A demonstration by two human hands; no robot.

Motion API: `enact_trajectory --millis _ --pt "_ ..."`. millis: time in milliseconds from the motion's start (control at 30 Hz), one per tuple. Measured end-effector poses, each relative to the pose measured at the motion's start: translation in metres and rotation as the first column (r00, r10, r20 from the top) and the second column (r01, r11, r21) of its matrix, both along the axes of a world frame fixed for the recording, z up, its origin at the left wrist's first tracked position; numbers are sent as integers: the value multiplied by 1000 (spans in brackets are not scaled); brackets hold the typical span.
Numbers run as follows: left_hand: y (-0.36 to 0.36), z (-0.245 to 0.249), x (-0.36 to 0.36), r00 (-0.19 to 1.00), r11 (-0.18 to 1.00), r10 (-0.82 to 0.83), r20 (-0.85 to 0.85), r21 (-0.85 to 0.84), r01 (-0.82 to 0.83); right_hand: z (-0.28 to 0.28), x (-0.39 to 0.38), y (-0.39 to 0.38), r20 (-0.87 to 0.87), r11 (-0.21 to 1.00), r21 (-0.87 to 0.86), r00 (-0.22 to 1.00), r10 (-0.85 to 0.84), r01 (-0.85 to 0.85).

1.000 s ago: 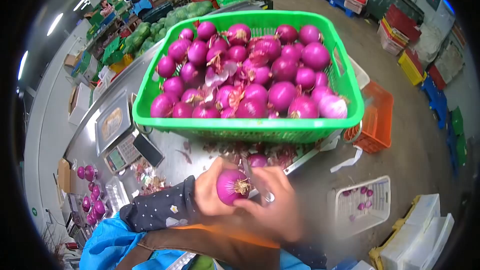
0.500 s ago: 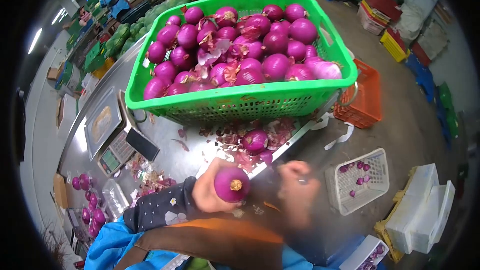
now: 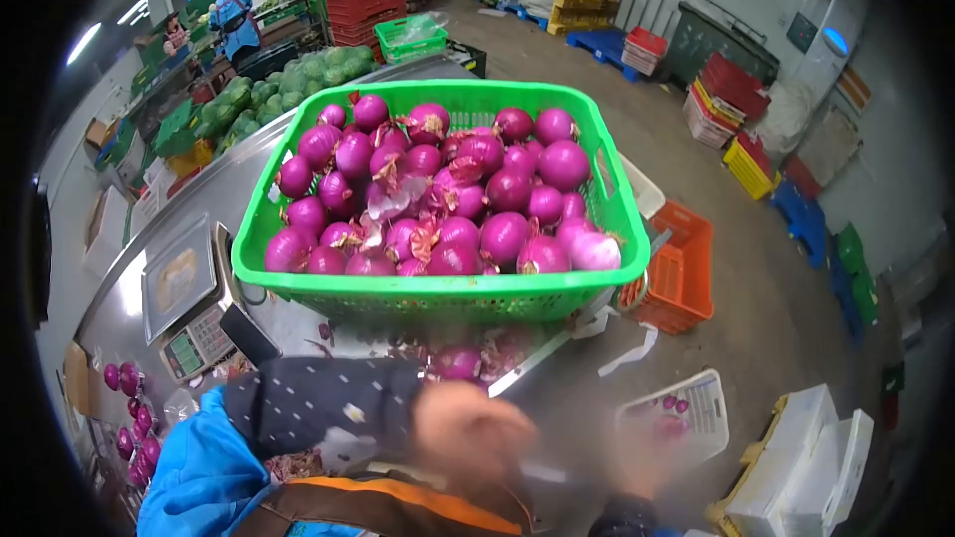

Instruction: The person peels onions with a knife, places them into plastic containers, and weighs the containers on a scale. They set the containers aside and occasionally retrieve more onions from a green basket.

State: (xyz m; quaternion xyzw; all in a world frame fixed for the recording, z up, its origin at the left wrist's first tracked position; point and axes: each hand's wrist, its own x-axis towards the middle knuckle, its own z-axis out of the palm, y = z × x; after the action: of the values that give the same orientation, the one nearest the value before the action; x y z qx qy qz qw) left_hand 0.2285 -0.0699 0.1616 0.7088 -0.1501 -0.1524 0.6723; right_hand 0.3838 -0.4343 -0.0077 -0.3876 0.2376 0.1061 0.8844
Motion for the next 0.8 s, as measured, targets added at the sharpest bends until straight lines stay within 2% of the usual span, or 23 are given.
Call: enact_trajectory --millis 33,100,133,167,200,233,267,300,333,367,433,467,533,567,633,700,767,800 --pt "21 22 12 996 996 77 48 -37 -76 -21 10 -21 -6 1000 -12 1000 4 -4" --pt "62 70 39 970 930 213 114 282 -237 -58 24 -49 -28 999 -43 1000 7 -8" --pt "84 71 57 876 787 225 427 451 -422 1 -18 0 49 913 -405 996 69 -44" --pt "103 68 77 818 640 295 494 534 -553 20 -28 29 -90 927 -356 991 94 -120" --pt "111 69 94 773 416 309 554 652 -634 26 -29 44 -226 936 -296 966 124 -189" --pt "115 70 113 728 162 302 616 719 -676 1 -27 45 -251 960 -162 951 182 -226" --pt "123 61 136 739 70 201 643 743 -666 -28 -27 46 -268 966 -25 933 241 -257" --pt "130 46 160 747 -24 96 658 752 -659 -42 -29 50 -266 948 4 914 307 -317" --pt "136 27 183 746 -69 -17 666 743 -666 -50 -32 58 -261 927 30 892 369 -375" --pt "144 0 207 711 -179 -167 683 688 -703 -47 -37 67 -257 929 36 896 364 -367" --pt "148 -8 229 742 -369 -441 505 651 -663 -30 -52 80 -173 868 -80 864 473 -491" --pt "150 -11 237 739 -365 -449 502 652 -665 -24 -56 81 -175 872 -77 867 466 -484" --pt "158 -16 248 876 -391 -373 306 804 -448 -17 -61 83 -236 841 -110 836 496 -530" --pt "160 -14 247 875 -391 -379 300 806 -445 -18 -64 81 -239 844 -105 837 491 -525" --pt "164 -9 243 875 -317 -324 359 830 -458 -20 -69 81 -231 816 -137 819 525 -562" --pt "161 1 244 901 -352 -301 314 841 -410 -16 -73 85 -215 790 -154 801 559 -593" --pt "155 8 234 810 -274 -217 545 762 -586 -12 -77 90 -201 756 -176 774 600 -631" --pt "141 37 209 745 -178 -179 643 723 -667 -3 -78 96 -159 744 -175 764 625 -645"
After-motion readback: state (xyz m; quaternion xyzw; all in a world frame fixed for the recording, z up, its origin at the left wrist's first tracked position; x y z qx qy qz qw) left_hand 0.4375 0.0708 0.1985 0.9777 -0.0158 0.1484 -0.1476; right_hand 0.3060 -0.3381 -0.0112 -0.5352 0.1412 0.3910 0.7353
